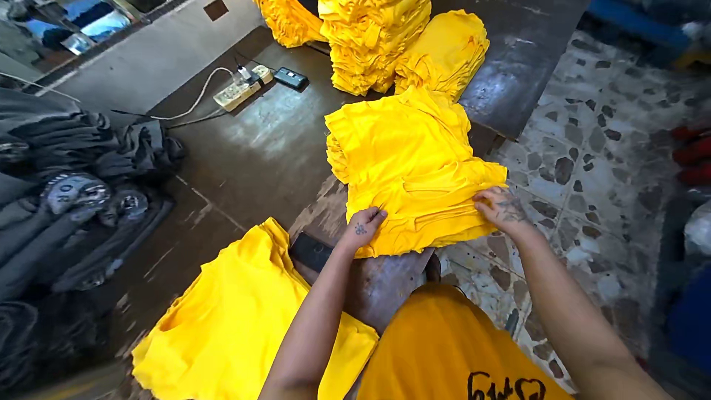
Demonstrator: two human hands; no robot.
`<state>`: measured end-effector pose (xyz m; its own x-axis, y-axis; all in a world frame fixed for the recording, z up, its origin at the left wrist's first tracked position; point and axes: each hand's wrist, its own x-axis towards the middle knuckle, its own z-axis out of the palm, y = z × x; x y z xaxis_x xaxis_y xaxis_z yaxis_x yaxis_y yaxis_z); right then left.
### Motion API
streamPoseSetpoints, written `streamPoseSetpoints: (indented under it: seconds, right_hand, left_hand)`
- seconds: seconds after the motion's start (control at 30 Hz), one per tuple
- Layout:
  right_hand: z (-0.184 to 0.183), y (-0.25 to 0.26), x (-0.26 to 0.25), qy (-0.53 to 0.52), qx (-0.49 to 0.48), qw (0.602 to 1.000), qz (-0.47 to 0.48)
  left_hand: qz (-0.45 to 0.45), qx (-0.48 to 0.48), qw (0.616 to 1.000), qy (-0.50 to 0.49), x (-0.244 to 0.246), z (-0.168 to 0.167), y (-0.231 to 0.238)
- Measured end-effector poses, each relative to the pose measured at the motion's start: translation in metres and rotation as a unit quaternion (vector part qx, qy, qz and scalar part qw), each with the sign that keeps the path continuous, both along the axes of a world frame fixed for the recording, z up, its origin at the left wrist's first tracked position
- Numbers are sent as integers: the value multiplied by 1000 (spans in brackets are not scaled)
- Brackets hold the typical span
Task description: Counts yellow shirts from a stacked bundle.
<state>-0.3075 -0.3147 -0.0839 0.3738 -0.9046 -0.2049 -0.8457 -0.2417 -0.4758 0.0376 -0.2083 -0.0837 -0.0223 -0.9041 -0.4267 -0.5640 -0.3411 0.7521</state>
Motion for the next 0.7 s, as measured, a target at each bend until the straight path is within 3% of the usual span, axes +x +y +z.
streamPoseSetpoints:
  seconds: [0.07, 0.2, 0.33, 0.47, 0.57, 0.63, 0.7]
  right_hand:
    - [10, 17, 16, -9, -82, 996, 23]
    - [15, 53, 63, -124, -222, 962, 102]
    - [38, 72, 90, -140, -134, 965, 176]
    - [65, 99, 78, -129, 17, 966, 223]
    - [26, 102, 61, -111, -33, 979, 165]
    - [-10, 79, 46, -109, -136, 981, 89]
    - [-36, 46, 34, -108, -223, 968, 31]
  left_hand:
    - [0, -5, 1000, 3, 2, -3, 1]
    - [6, -34, 999, 12, 3, -10, 6]
    - [-17, -23, 999, 16, 5, -3, 8]
    - [-114, 53, 992, 19, 14, 38, -2]
    - [-103, 48, 992, 47, 28, 48, -18]
    - [10, 3, 999, 31, 35, 41, -32]
    - [117, -67, 986, -96, 24, 38, -38]
